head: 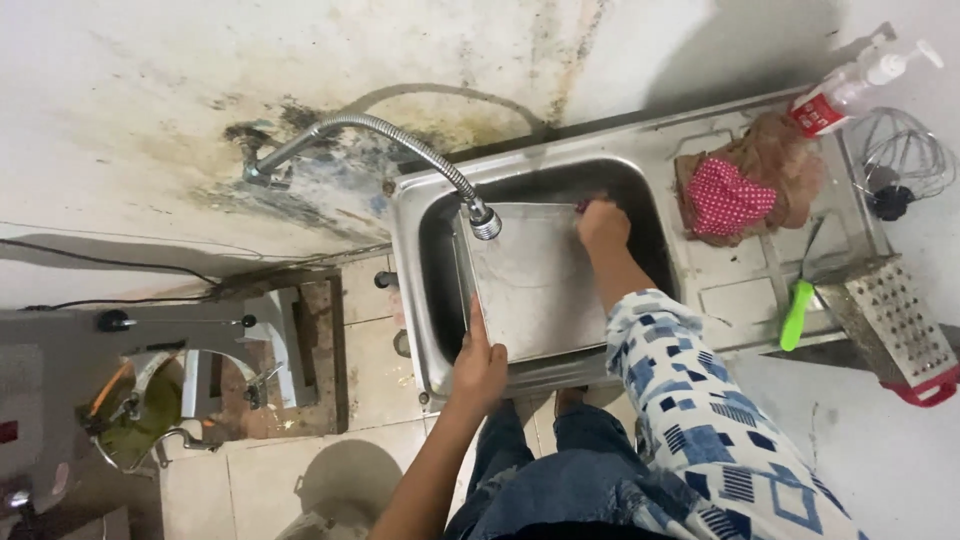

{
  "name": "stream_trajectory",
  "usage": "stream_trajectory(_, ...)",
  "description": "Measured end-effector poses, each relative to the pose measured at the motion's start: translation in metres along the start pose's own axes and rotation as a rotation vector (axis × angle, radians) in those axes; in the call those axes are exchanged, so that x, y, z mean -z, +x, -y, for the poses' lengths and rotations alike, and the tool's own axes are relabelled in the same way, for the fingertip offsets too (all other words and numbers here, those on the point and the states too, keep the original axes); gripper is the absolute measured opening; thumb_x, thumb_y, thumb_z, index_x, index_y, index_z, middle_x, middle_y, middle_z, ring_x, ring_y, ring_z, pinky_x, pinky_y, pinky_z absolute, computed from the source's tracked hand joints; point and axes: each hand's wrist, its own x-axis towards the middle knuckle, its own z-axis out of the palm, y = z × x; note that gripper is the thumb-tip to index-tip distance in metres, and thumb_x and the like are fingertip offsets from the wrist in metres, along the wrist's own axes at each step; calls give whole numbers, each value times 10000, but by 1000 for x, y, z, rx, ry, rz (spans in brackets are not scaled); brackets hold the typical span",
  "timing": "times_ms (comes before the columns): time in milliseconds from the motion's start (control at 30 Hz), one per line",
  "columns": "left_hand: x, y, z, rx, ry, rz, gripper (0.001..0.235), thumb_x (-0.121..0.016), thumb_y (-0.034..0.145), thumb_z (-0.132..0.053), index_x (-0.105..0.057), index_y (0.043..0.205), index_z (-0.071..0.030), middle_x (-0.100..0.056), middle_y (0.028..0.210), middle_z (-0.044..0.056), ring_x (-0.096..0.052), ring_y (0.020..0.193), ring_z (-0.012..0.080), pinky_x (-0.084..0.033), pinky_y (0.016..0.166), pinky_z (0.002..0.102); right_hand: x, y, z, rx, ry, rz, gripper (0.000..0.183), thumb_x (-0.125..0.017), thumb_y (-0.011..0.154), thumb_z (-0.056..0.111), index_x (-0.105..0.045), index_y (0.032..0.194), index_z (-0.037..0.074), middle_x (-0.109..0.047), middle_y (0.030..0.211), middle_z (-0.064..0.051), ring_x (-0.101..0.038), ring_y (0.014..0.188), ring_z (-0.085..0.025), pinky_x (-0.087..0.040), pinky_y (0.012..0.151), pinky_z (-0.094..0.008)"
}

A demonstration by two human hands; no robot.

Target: The person washes several rectangular metal trays in a kitchen sink. They scrub the trays with a red cloth and rinse them under running water, then place the cleaned trays on the counter to the right of the sink.

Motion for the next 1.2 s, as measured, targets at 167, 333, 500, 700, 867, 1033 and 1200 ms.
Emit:
stream_trajectory(167, -1, -1, 7, 3, -27, 41, 812, -391, 976, -210, 121, 1605, -235, -317, 1515, 394, -435, 1356, 541, -368, 1120, 616, -24, -38, 7, 40, 123, -284, 430, -754, 851, 270, -631, 1174, 13, -676, 1065, -195, -700, 1011, -379, -576, 865, -475)
stream_trajectory(333, -13, 31, 44, -3, -110, -40, 716, -549, 980, -493, -197, 1469, -106, -545, 1363, 362, -566, 1276, 463, -432, 1048, 569, 23, -97, 61, 262, 236, 259, 513, -641, 915, 166, -514, 1387, 11, -683, 1190, -249, -672, 1128, -418, -549, 944, -508)
stream_trajectory(500, -38, 117, 104, -260, -645, -330, 422, -528, 1020, -318, -248, 1291, -156, -389, 1309, 203, -477, 1207, 385, -349, 1056, 512, 106, -164, 91, 442, 576, 592, 596, -697, 847, 227, -476, 1388, 115, -539, 1333, -247, -545, 1264, -462, -476, 1017, -546)
stream_trajectory(700, -48, 99, 69, -243, -829, -487, 716, -502, 850, -6, -254, 1490, -212, -309, 1478, 319, -428, 1303, 368, -316, 1121, 497, 145, -231, 56, 618, 522, 496, 500, -707, 871, 496, -638, 1254, 183, -680, 1131, -178, -657, 1101, -394, -520, 919, -480)
stream_trajectory(867, -58, 94, 67, -541, -792, -583, 744, -556, 817, 24, -335, 1516, -104, -316, 1543, 221, -274, 1466, 295, -71, 1246, 473, 120, -191, 14, 149, 209, 487, 711, -647, 883, 622, -591, 1392, 129, -615, 1396, -169, -553, 1323, -393, -425, 1064, -540)
stream_trajectory(1033, -31, 85, 54, -1237, 292, -407, 757, -441, 823, -868, -592, 1241, -255, -379, 1612, 109, -230, 1534, 340, 191, 1140, 591, 97, -176, 27, -137, 958, 671, 496, -817, 799, 338, -716, 1168, 22, -717, 980, -173, -722, 853, -291, -597, 651, -383)
stream_trajectory(1200, -5, 115, 42, -1381, 366, -471, 704, -677, 664, -861, -517, 744, -180, -476, 687, -8, -551, 665, 224, -443, 766, 409, 202, -176, 17, -330, 1195, 591, 324, -819, 737, 303, -745, 967, 87, -690, 848, -69, -687, 742, -201, -548, 617, -281)
